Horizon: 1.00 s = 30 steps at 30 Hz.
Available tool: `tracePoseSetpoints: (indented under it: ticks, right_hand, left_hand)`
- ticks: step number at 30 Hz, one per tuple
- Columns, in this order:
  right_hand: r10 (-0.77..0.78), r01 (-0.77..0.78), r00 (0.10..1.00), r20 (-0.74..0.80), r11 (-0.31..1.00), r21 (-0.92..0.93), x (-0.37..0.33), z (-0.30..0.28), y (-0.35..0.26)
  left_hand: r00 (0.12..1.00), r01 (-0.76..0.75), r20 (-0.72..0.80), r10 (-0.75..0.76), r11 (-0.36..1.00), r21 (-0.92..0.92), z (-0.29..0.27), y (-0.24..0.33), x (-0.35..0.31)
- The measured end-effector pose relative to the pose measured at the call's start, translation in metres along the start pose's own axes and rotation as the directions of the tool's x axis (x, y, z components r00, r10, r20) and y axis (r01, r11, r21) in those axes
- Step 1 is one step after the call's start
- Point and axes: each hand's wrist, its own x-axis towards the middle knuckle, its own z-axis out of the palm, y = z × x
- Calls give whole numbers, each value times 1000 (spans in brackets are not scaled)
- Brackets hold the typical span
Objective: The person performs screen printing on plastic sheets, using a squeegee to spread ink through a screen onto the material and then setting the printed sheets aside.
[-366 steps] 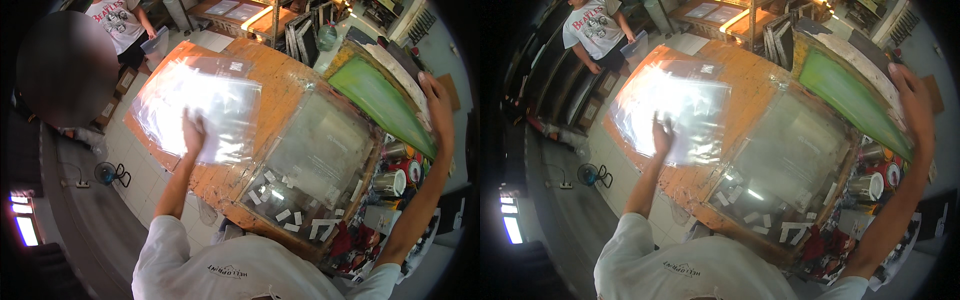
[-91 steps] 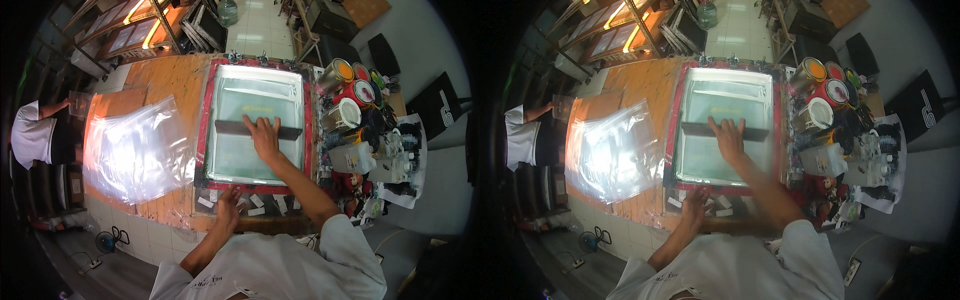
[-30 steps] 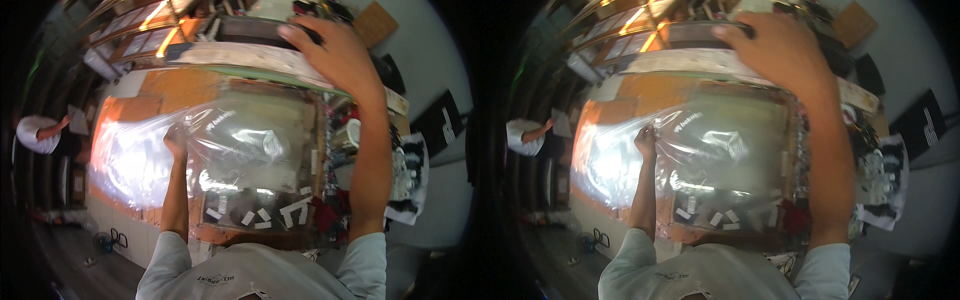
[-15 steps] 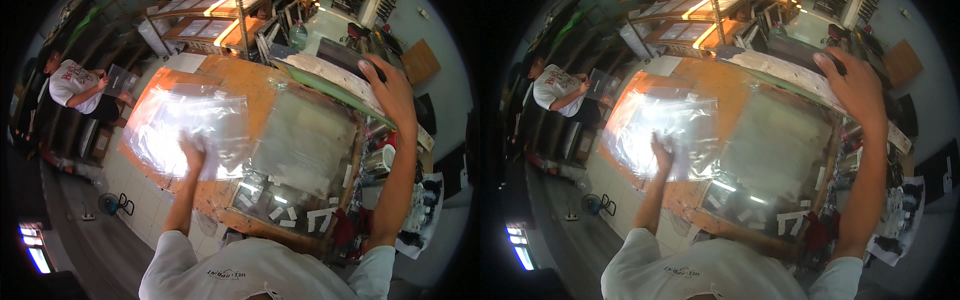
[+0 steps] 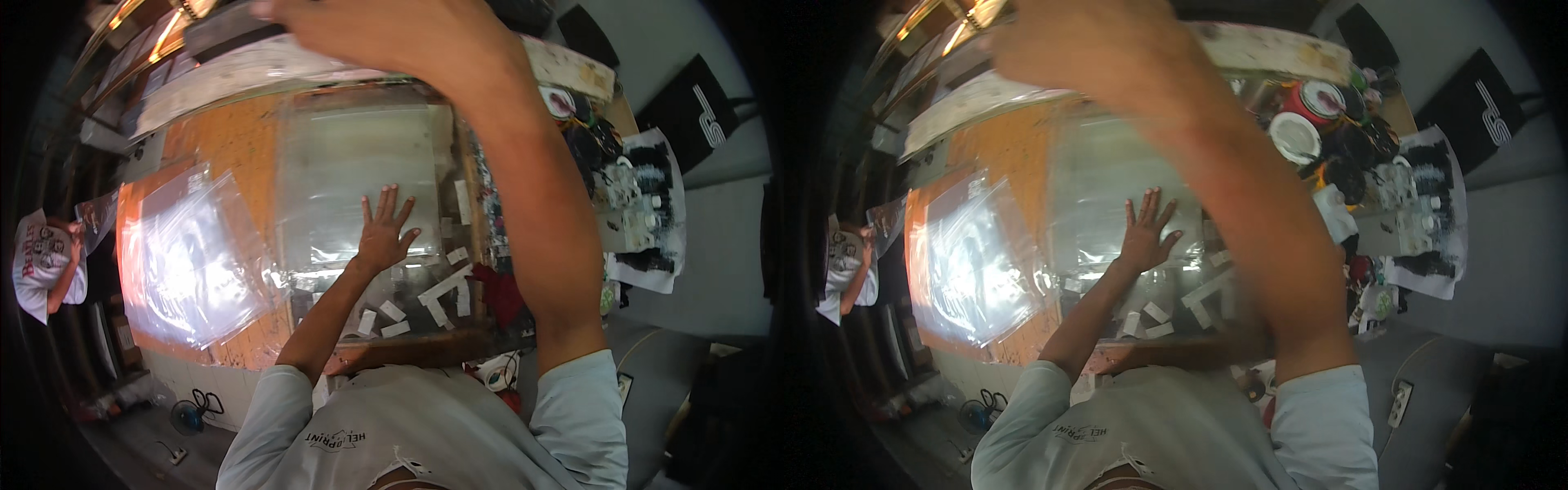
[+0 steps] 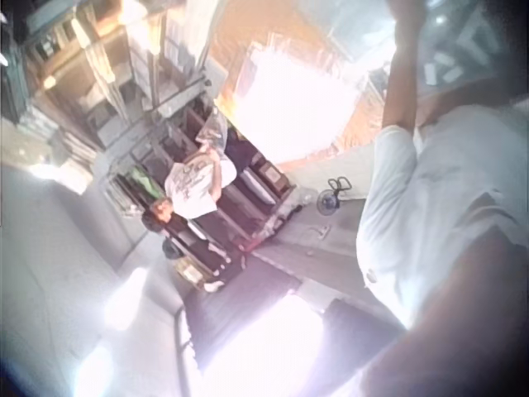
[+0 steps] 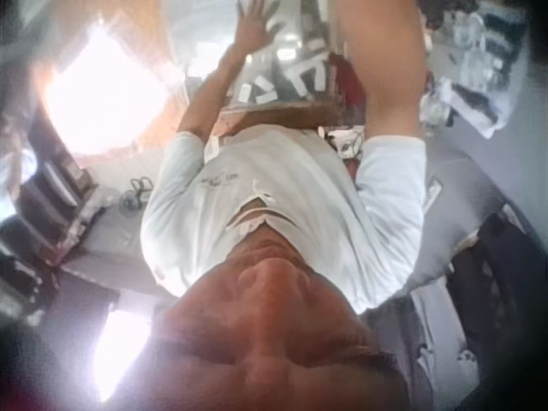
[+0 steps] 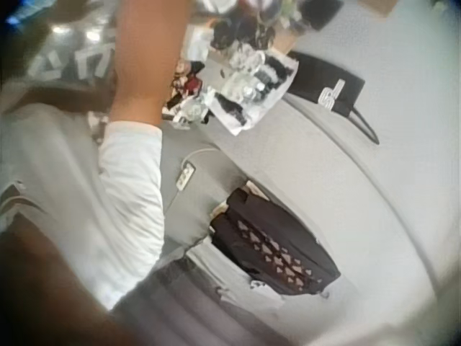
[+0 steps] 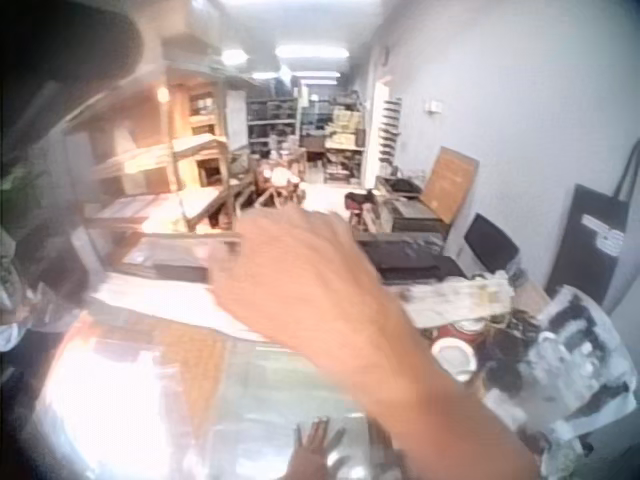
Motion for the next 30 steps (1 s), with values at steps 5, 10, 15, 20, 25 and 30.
tracePoseSetpoints:
  ticks: [5,10,15,20,25,30]
  right_hand:
    - [-57,57,998,-26,998,-19,-6,-6,7]
    - [-98,97,994,-50,995,-18,-5,-4,13]
    - [-129,127,989,-68,991,-37,2,3,13]
    - [-152,150,987,-47,987,-54,11,4,14]
    - [-41,28,995,-92,990,-139,6,20,6]
    - [-83,36,932,-353,990,-137,-11,55,4]
  left_hand:
    - [992,96,-77,-103,991,-95,-2,13,-12]
    - [973,229,-46,-226,971,74,-2,30,-51]
    - [980,201,-26,-200,976,81,5,35,-71]
    - [985,173,-24,-171,979,107,7,33,-76]
    - [990,139,-36,-137,988,68,11,31,-81]
    - [988,119,-94,-123,991,-54,-17,38,-81]
